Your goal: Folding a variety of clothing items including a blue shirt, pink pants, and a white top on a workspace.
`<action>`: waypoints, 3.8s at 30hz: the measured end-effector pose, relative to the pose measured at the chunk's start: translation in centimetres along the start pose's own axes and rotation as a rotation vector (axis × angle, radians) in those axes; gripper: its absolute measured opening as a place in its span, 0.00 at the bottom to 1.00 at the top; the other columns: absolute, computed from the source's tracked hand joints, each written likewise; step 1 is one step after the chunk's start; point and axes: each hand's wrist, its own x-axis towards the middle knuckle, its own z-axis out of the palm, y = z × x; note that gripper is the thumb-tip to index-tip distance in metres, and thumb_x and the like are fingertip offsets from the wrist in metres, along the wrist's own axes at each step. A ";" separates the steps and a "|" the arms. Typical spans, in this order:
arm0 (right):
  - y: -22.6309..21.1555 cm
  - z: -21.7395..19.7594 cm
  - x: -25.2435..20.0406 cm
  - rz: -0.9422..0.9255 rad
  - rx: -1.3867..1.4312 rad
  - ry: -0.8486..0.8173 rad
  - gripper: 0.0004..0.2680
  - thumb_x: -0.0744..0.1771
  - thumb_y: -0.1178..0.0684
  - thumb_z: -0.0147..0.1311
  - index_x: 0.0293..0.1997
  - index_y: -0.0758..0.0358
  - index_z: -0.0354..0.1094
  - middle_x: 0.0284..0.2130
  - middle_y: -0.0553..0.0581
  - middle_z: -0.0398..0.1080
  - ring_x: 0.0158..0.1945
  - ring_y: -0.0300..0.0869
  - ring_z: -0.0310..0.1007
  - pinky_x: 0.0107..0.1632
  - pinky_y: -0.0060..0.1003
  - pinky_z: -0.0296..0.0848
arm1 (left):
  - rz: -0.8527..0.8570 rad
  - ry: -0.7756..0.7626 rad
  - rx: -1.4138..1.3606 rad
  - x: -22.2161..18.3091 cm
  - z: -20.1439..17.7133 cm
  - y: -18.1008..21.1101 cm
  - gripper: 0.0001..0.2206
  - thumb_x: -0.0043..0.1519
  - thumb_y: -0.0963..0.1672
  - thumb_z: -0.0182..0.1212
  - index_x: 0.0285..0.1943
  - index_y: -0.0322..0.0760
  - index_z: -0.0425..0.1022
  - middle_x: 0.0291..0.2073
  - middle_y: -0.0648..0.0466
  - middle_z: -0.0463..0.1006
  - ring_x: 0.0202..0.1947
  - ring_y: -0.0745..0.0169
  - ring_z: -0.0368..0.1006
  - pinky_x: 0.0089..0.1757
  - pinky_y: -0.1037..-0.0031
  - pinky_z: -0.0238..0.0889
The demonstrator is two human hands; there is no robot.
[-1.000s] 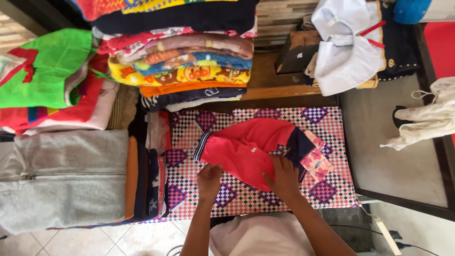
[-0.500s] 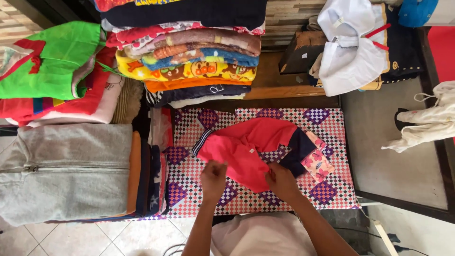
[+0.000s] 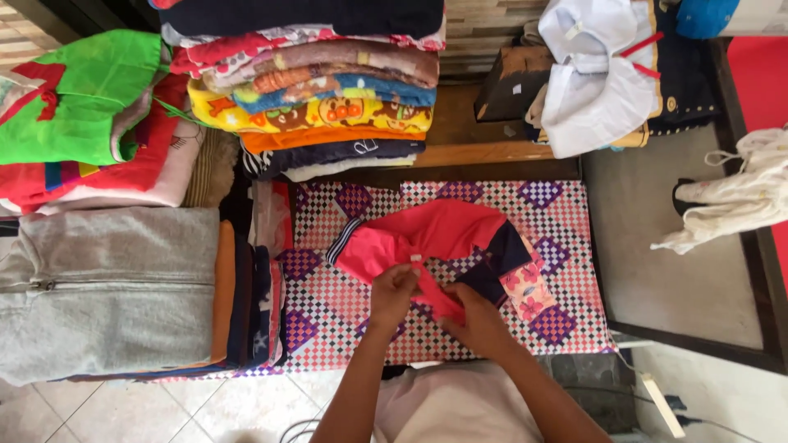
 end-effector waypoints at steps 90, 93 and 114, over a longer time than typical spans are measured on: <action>-6.1 -6.1 0.1 -0.155 0.813 0.398 0.16 0.65 0.67 0.58 0.60 0.71 0.72 0.28 0.57 0.74 0.27 0.30 0.65 0.30 0.25 0.65 | 0.380 -0.147 0.058 -6.9 -1.5 8.9 0.23 0.63 0.34 0.54 0.67 0.38 0.75 0.11 0.57 0.69 0.14 0.77 0.59 0.23 0.86 0.52; -5.0 -5.4 0.9 -0.168 0.966 0.139 0.35 0.60 0.63 0.66 0.75 0.63 0.49 0.57 0.77 0.68 0.52 0.57 0.76 0.53 0.46 0.78 | 0.406 -0.199 -0.043 -6.9 -1.4 8.8 0.25 0.64 0.33 0.51 0.71 0.37 0.69 0.29 0.42 0.84 0.13 0.73 0.68 0.22 0.84 0.62; -4.8 -3.9 -0.7 -0.154 0.748 0.166 0.09 0.64 0.60 0.64 0.46 0.73 0.78 0.18 0.61 0.73 0.20 0.34 0.63 0.23 0.25 0.61 | 0.487 -0.135 0.223 -6.0 -2.1 5.9 0.06 0.61 0.40 0.68 0.44 0.46 0.83 0.23 0.57 0.83 0.23 0.70 0.76 0.31 0.82 0.64</action>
